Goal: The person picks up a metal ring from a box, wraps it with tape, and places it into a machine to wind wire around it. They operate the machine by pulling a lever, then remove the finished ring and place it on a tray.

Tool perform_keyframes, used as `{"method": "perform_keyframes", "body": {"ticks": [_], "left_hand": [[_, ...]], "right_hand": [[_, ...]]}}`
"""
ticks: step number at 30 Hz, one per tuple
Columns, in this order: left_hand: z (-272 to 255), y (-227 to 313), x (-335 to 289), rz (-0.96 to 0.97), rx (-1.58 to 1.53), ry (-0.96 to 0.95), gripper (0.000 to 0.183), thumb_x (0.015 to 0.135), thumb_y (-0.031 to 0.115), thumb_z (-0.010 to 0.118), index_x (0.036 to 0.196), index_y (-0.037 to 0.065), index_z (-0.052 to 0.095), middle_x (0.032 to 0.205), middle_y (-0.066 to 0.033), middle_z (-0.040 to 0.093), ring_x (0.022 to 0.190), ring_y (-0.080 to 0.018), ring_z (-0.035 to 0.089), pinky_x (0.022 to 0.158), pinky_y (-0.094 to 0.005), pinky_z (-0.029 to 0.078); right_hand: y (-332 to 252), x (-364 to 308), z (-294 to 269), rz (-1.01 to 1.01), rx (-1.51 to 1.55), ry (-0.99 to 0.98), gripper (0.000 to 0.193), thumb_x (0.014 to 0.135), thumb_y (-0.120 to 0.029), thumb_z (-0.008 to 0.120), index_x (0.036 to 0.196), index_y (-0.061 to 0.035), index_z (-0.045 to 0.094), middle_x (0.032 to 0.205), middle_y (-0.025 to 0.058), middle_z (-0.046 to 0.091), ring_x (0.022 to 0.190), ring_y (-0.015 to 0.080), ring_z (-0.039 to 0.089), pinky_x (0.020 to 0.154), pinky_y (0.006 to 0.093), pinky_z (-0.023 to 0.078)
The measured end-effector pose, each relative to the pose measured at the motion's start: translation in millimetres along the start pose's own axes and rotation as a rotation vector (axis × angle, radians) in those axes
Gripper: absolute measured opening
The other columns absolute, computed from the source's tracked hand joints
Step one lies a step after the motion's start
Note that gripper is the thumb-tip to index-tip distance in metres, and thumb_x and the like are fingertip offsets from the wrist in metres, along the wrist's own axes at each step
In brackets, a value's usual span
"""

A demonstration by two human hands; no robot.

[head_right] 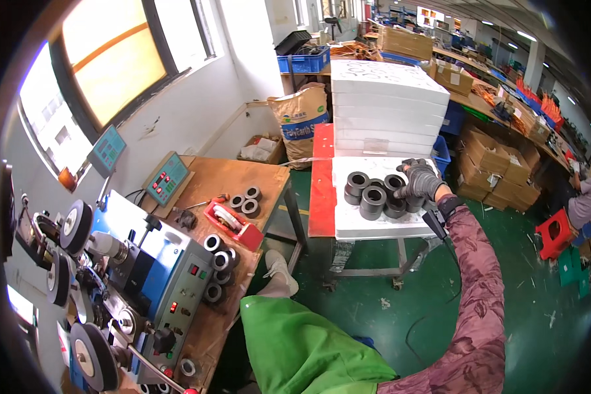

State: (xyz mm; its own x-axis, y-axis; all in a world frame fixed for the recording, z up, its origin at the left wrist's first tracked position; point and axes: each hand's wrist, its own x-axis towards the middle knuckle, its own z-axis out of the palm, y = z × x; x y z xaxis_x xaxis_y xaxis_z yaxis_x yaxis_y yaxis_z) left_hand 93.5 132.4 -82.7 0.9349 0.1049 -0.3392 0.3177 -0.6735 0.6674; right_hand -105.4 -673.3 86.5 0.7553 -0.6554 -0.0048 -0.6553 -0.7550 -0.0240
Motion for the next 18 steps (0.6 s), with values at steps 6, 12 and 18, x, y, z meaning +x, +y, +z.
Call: {"method": "perform_keyframes", "body": {"ticks": [6,12,18], "left_hand": [[-66.6,-27.5,-34.5,0.015,-0.243,0.06,0.02,0.089,0.015,0.057,0.105,0.003,0.059,0.087,-0.0084,0.065,0.069,-0.0147,0.063,0.056,-0.0272,0.051],[-128.0,38.8,-56.6,0.142,-0.458,0.076,0.024,0.09,0.022,0.06,0.101,0.001,0.062,0.079,-0.002,0.061,0.07,-0.0098,0.057,0.064,-0.0247,0.046],[-226.5,105.1,-52.4,0.521,-0.771,0.012,0.045,0.093,0.035,0.054,0.116,-0.003,0.052,0.101,-0.0144,0.064,0.091,-0.0221,0.063,0.083,-0.0295,0.05]], "right_hand": [[-35.2,-3.8,11.3,-0.043,0.245,0.064,0.073,0.059,-0.047,0.078,0.114,-0.0055,0.056,0.105,0.0144,0.058,0.103,0.0301,0.056,0.092,0.0403,0.044],[-15.4,2.5,-7.3,-0.156,0.177,0.356,0.072,0.066,-0.036,0.074,0.126,-0.0066,0.047,0.119,0.0131,0.053,0.107,0.0269,0.053,0.092,0.0392,0.043],[-197.5,22.7,-95.5,-0.764,0.427,0.743,0.072,0.07,-0.025,0.07,0.133,-0.005,0.04,0.129,0.0144,0.048,0.117,0.0283,0.047,0.101,0.0381,0.037]]}}
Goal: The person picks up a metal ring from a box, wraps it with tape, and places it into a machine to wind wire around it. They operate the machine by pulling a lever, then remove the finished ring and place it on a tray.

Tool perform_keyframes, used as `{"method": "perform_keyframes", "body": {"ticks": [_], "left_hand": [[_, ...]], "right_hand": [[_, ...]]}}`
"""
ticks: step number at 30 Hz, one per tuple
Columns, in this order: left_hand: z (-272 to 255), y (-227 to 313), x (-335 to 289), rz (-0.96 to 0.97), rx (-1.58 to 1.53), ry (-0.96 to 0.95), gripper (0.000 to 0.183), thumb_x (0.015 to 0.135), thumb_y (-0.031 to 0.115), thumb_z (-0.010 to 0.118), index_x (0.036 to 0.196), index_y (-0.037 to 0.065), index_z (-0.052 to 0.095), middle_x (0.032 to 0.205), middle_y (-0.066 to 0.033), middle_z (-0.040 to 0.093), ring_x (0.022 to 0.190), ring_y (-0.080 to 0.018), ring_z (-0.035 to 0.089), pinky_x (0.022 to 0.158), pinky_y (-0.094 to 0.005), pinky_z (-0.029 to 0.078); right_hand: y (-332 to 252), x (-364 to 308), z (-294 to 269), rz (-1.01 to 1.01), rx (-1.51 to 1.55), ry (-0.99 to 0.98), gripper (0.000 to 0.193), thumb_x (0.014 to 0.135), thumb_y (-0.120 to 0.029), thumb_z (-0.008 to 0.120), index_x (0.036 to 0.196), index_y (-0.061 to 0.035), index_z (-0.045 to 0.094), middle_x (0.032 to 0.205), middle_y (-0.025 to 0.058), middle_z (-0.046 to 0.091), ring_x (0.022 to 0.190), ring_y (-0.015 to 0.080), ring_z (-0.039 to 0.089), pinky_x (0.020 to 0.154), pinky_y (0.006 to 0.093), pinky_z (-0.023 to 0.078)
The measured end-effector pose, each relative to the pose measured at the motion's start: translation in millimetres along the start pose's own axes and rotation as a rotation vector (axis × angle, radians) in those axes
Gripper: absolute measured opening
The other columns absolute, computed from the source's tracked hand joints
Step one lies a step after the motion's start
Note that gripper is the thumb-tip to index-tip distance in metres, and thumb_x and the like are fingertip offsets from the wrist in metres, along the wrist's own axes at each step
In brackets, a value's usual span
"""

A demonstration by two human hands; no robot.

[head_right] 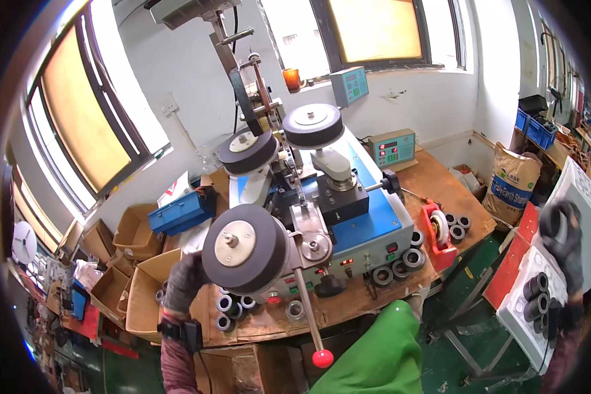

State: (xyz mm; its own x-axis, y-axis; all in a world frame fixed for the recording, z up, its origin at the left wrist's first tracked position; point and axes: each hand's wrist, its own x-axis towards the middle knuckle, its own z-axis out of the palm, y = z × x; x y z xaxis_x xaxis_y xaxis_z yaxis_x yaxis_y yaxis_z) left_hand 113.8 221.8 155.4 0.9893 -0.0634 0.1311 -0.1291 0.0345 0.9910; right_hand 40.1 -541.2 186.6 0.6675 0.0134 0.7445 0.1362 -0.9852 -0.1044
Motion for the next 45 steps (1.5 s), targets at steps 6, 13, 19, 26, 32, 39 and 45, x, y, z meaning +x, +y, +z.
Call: {"method": "perform_keyframes", "body": {"ticks": [6,13,19,26,32,39,45], "left_hand": [[50.6,44.2,97.8,-0.122,-0.613,-0.439,0.088,0.087,0.069,0.036,0.138,-0.003,0.03,0.141,-0.0268,0.034,0.131,-0.0359,0.035,0.109,-0.0454,0.03],[80.4,11.0,175.5,-0.383,-0.632,-0.646,0.113,0.07,0.085,0.037,0.14,-0.004,0.028,0.143,-0.0267,0.031,0.134,-0.0366,0.03,0.111,-0.0464,0.025],[108.0,-17.2,200.7,-0.332,-0.526,-0.676,0.109,0.073,0.083,0.038,0.14,-0.002,0.03,0.143,-0.0237,0.034,0.134,-0.0332,0.031,0.112,-0.0452,0.021],[111.6,-9.7,206.5,-0.278,-0.497,-0.664,0.101,0.077,0.081,0.035,0.14,0.002,0.034,0.138,-0.0204,0.042,0.131,-0.0292,0.036,0.109,-0.0425,0.026],[143.3,14.0,216.0,-0.218,-0.513,-0.699,0.097,0.079,0.076,0.042,0.141,0.001,0.031,0.139,-0.0223,0.039,0.131,-0.032,0.035,0.108,-0.0457,0.028],[148.2,-15.0,242.1,0.057,-0.693,-0.921,0.055,0.098,0.045,0.031,0.136,0.006,0.032,0.136,-0.0119,0.043,0.127,-0.0214,0.038,0.11,-0.0372,0.029],[161.1,-14.2,241.1,-0.06,-0.901,-0.765,0.044,0.102,0.037,0.023,0.133,0.007,0.034,0.137,-0.0086,0.041,0.126,-0.0186,0.039,0.111,-0.0316,0.026]], "right_hand": [[-232.6,134.9,129.2,-0.42,0.464,-0.15,0.065,0.046,-0.014,0.079,0.108,-0.0055,0.058,0.111,0.0134,0.054,0.11,0.0309,0.051,0.095,0.0406,0.041],[-341.1,162.1,209.8,-0.658,0.584,-0.285,0.065,0.057,-0.035,0.079,0.114,-0.012,0.058,0.117,0.0122,0.055,0.116,0.0348,0.047,0.104,0.0458,0.03],[-365.6,191.1,221.9,-0.633,0.399,-0.058,0.064,0.059,-0.035,0.076,0.115,-0.0111,0.057,0.116,0.0107,0.053,0.121,0.0334,0.04,0.106,0.0483,0.027],[-381.0,237.9,251.0,-0.478,0.315,-0.048,0.07,0.062,-0.043,0.076,0.117,-0.003,0.057,0.123,0.0171,0.051,0.12,0.0384,0.042,0.104,0.047,0.033],[-375.1,262.5,242.5,-0.639,0.15,-0.176,0.072,0.066,-0.049,0.072,0.118,-0.0017,0.059,0.13,0.0187,0.05,0.118,0.0382,0.047,0.103,0.0448,0.036],[-372.1,248.0,251.7,-0.533,0.325,-0.098,0.079,0.065,-0.049,0.074,0.123,0.0009,0.053,0.13,0.0195,0.049,0.117,0.0395,0.047,0.102,0.0464,0.037],[-362.4,225.9,255.8,-0.586,0.381,0.048,0.059,0.074,-0.032,0.071,0.127,-0.0151,0.053,0.124,0.0122,0.053,0.116,0.0371,0.047,0.099,0.0478,0.039]]}}
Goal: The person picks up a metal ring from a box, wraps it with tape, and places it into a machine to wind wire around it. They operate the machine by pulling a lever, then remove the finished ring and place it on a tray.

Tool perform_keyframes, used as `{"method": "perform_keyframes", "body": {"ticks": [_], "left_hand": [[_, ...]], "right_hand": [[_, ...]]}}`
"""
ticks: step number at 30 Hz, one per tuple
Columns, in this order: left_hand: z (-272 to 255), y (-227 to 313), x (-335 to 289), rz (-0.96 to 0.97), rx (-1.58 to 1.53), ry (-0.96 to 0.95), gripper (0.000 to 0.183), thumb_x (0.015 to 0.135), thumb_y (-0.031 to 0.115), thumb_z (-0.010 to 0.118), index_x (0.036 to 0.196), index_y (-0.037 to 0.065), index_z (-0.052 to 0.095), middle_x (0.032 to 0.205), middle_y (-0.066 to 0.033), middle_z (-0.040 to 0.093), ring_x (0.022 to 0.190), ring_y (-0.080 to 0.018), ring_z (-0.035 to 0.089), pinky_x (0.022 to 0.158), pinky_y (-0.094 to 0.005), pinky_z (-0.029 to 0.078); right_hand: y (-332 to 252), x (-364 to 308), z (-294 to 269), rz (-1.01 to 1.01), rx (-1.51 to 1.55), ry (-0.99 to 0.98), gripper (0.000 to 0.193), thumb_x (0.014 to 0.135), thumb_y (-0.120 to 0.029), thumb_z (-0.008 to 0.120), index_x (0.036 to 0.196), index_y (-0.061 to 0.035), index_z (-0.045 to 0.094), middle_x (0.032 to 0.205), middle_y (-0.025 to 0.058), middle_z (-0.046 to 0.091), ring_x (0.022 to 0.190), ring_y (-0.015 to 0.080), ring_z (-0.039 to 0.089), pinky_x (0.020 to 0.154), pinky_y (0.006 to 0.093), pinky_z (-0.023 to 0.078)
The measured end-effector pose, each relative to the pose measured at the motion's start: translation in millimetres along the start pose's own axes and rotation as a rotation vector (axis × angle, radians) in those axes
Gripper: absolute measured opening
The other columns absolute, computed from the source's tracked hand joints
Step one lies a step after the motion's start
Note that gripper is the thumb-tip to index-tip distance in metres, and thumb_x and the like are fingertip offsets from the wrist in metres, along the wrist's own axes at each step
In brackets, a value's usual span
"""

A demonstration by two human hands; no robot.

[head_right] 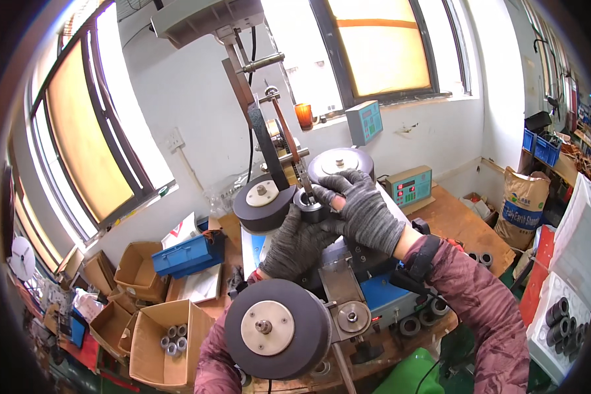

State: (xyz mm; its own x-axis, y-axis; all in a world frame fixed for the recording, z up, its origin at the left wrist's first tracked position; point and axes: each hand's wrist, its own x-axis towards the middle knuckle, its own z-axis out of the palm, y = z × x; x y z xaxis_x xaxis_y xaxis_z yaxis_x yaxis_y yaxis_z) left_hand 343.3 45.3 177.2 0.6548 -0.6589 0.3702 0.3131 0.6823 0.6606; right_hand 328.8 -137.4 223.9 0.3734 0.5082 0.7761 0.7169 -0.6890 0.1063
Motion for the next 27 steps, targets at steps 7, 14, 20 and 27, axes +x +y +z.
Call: {"method": "perform_keyframes", "body": {"ticks": [7,14,20,27], "left_hand": [[15.4,18.9,-29.9,-0.134,0.165,0.058,0.062,0.098,0.05,0.032,0.14,0.005,0.03,0.138,-0.016,0.04,0.13,-0.0301,0.036,0.112,-0.0447,0.024],[57.2,7.7,-184.6,0.021,0.239,0.679,0.062,0.095,0.047,0.043,0.136,0.001,0.036,0.136,-0.0171,0.045,0.12,-0.0285,0.05,0.101,-0.0419,0.042],[92.1,-116.3,-251.9,-0.217,-0.063,0.439,0.044,0.094,0.034,0.046,0.133,0.014,0.043,0.129,-0.0108,0.051,0.12,-0.0252,0.049,0.102,-0.0451,0.038],[178.3,-122.1,-239.9,-0.367,0.03,0.637,0.037,0.088,0.03,0.061,0.115,0.006,0.058,0.097,-0.0077,0.062,0.087,-0.0203,0.059,0.077,-0.0341,0.047]], "right_hand": [[1.1,5.8,-5.2,-0.018,-0.072,-0.064,0.049,0.08,-0.029,0.06,0.128,-0.0197,0.053,0.126,0.0101,0.054,0.119,0.0309,0.047,0.102,0.0441,0.033],[18.4,-5.0,-2.8,-0.006,-0.091,-0.073,0.054,0.078,-0.028,0.063,0.131,-0.0265,0.05,0.128,0.0096,0.053,0.122,0.0321,0.045,0.102,0.0498,0.031],[7.7,9.7,-10.2,-0.014,-0.147,-0.059,0.048,0.078,-0.034,0.065,0.123,-0.0215,0.057,0.121,0.0108,0.057,0.116,0.0332,0.048,0.099,0.044,0.037],[17.8,4.2,-0.4,0.005,-0.05,-0.025,0.048,0.077,-0.03,0.067,0.124,-0.0249,0.057,0.124,0.011,0.055,0.117,0.0341,0.047,0.099,0.0447,0.037]]}}
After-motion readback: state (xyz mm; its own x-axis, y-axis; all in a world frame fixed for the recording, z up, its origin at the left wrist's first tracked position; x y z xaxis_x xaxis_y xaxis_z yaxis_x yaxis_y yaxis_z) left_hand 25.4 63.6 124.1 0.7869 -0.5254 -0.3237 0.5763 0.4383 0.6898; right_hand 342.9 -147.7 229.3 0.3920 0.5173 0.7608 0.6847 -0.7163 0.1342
